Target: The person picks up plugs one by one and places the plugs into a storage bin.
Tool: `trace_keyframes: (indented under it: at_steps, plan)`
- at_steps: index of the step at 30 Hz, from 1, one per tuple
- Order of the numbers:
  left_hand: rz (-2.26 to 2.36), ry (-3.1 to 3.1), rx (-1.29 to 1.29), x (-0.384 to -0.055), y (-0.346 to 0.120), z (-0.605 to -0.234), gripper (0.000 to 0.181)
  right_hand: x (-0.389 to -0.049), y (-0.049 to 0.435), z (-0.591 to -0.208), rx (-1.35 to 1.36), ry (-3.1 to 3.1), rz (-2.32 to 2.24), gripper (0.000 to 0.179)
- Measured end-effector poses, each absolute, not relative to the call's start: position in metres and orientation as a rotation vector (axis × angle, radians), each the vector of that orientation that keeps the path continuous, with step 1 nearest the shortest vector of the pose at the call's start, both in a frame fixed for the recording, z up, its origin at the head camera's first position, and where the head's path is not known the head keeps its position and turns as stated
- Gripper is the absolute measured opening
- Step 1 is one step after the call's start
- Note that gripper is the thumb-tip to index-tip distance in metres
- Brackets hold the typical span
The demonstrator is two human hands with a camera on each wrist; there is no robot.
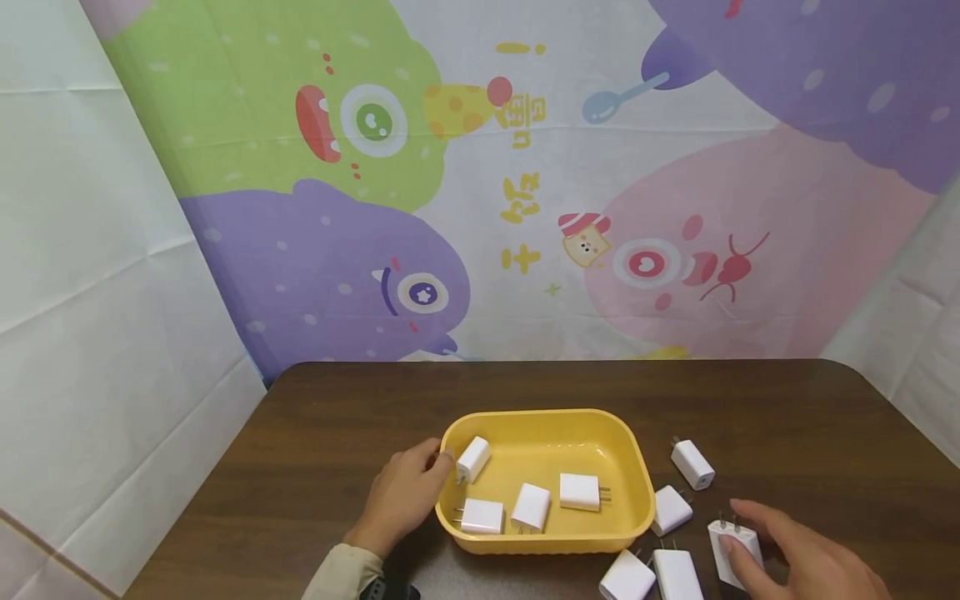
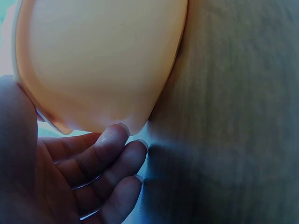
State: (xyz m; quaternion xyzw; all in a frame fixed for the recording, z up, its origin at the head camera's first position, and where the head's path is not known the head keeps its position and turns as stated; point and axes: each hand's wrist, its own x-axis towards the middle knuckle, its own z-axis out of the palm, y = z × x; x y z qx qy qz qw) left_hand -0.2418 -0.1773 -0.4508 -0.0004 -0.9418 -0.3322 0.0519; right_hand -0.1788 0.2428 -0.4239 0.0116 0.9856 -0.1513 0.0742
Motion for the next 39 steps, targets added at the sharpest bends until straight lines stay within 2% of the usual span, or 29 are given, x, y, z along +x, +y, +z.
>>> trace_keyframes:
  at_steps: [17,39]
  plan:
    - [-1.0,-2.867,0.0,-0.241,-0.179,-0.451,0.025,-0.182,0.222,-0.416,0.095,3.054,-0.478,0.075]
    - [-1.001,-2.862,-0.017,-0.243,-0.178,-0.452,0.025,-0.184,0.196,-0.4,-0.104,3.123,-0.564,0.065]
